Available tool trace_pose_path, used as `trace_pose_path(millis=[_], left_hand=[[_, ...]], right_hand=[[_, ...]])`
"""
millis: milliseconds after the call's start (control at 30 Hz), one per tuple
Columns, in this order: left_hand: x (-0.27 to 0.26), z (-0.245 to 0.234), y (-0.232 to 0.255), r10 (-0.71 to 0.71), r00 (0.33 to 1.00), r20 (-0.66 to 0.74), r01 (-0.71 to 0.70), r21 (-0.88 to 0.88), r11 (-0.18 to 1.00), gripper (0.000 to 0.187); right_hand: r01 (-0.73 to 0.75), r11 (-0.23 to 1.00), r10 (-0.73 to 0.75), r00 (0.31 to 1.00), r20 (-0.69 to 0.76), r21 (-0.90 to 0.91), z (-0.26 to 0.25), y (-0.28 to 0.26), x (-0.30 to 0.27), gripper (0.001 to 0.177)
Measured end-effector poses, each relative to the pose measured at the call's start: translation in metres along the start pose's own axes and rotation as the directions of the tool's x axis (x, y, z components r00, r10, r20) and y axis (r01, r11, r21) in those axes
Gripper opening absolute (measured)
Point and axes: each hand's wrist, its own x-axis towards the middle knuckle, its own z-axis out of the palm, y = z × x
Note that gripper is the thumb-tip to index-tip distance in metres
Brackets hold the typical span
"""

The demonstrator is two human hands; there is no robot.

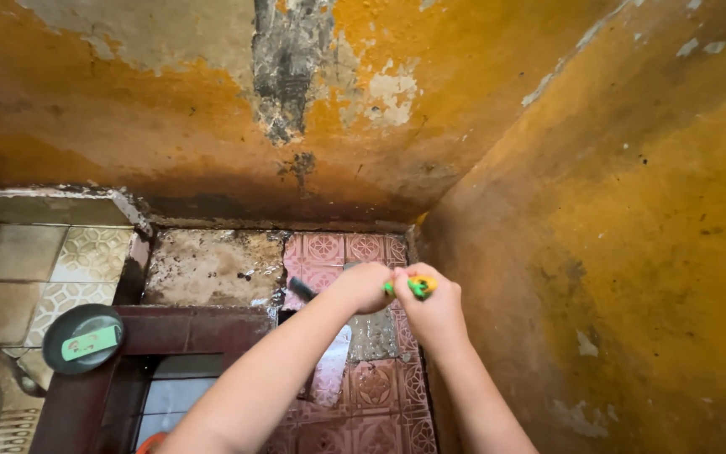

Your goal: Scrubbing bathroom floor tiles and rinsing them with water using a brush, sponge, and scoop.

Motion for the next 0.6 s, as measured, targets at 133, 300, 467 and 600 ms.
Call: trace_pose_path(millis=[133,300,467,600], left_hand=[[-0.011,-0.032,0.005,-0.092,0.988,-0.123,0.092,-0.003,0.996,0.025],[0.037,0.050,-0.102,-0.193,0.952,-0.238,0.110,-0.323,0.940,0.029],[0.022,0.102,-0.125,-0.545,0.836,0.060,0.469,-0.592,0.655,0.044],[-0.006,0.085,-0.094,-0.358,0.929,-0.094,0.340,-0.172,0.925,0.027]], right_hand=[[0.188,0.982,-0.189,0.982,-0.026,-0.015,0.016,-0.013,0.008,0.008],[0.279,0.959,-0.266,0.948,0.178,-0.054,0.084,0.031,0.032,0.022],[0.321,0.943,-0.262,0.878,0.400,-0.086,0.101,0.055,0.013,0.022],[0.348,0.935,-0.301,0.883,0.359,-0.074,0.063,0.034,0.007,0.014]])
